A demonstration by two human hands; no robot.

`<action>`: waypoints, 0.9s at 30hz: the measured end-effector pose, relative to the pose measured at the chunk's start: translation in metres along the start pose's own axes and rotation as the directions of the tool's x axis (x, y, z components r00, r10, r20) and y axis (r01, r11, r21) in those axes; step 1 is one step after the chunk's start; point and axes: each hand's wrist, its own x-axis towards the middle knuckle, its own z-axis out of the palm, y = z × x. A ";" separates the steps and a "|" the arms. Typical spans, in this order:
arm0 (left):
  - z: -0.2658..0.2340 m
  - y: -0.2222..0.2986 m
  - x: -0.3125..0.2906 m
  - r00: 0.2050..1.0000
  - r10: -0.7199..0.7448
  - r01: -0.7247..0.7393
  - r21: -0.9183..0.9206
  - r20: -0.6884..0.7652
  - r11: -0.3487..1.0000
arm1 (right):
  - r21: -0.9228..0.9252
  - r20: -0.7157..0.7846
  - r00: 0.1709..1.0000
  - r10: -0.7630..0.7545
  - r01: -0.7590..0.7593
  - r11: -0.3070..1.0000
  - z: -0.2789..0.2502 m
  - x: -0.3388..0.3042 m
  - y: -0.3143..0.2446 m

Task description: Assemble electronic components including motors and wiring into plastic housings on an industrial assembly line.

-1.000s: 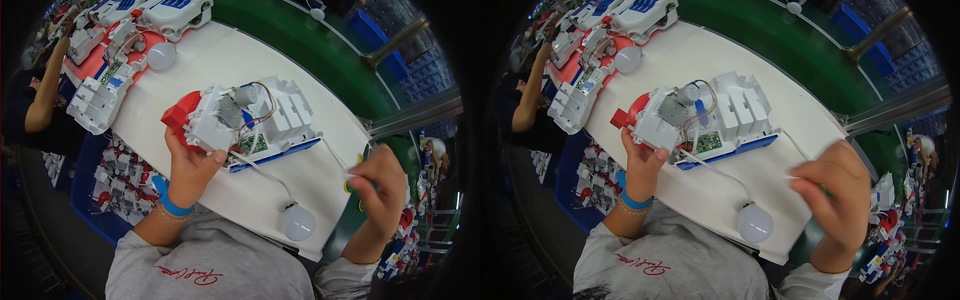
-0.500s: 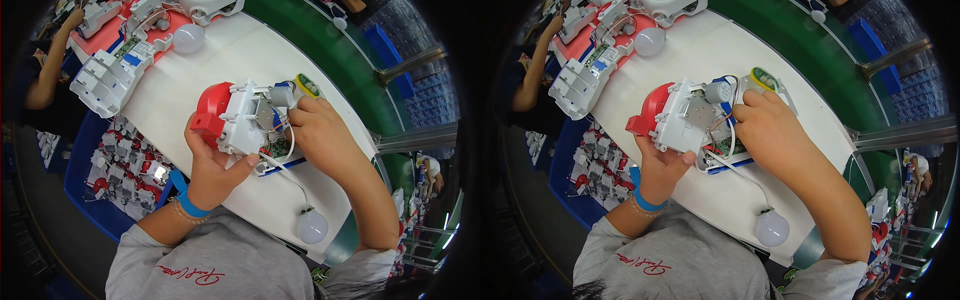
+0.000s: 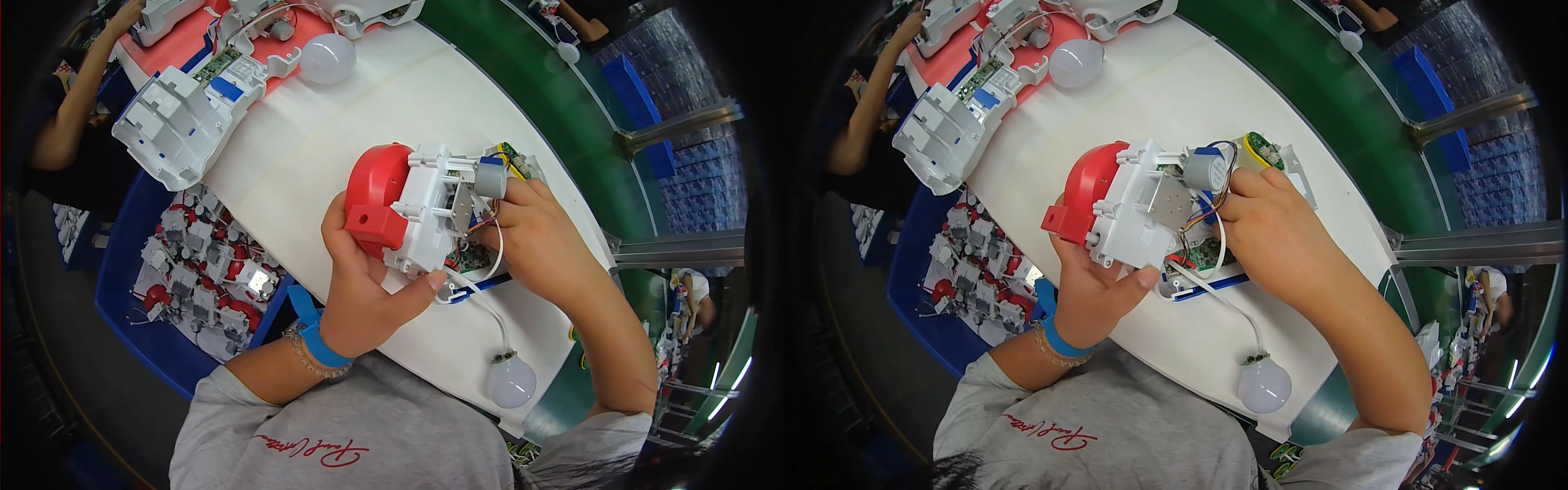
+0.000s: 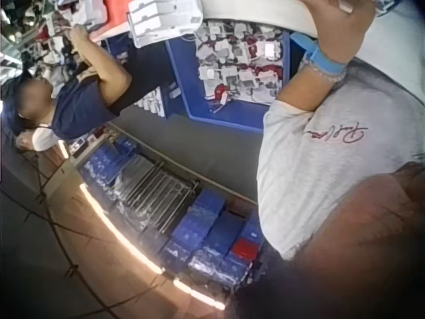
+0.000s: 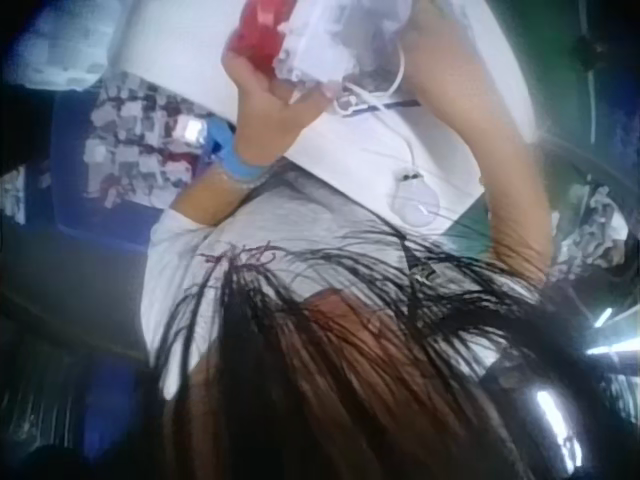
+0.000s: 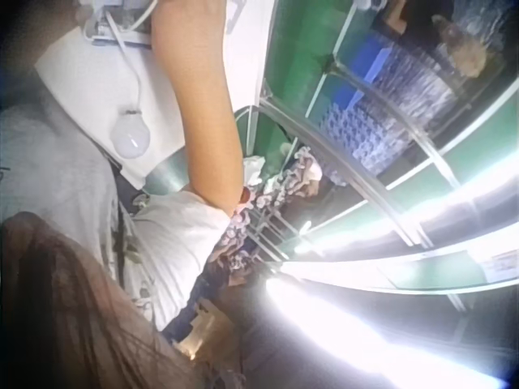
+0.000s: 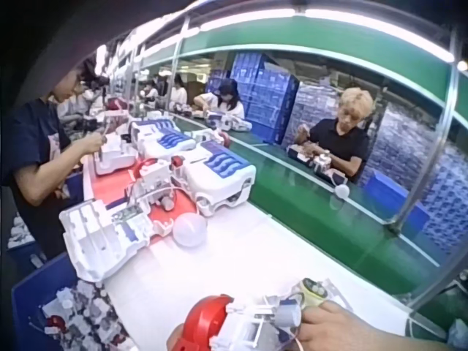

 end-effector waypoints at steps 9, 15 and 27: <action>-0.002 0.001 -0.001 0.996 0.003 -0.013 0.128 0.084 0.992 | 0.039 -0.084 0.996 -0.011 0.014 0.999 0.006 -0.003 -0.002; -0.004 0.001 -0.005 0.995 0.037 -0.064 0.287 0.097 0.956 | -0.013 -0.085 0.996 -0.013 0.012 1.000 0.010 -0.010 -0.007; -0.007 0.001 -0.003 0.979 0.128 -0.183 0.414 0.158 0.892 | 0.017 -0.109 0.994 0.029 -0.027 0.999 0.011 -0.013 -0.008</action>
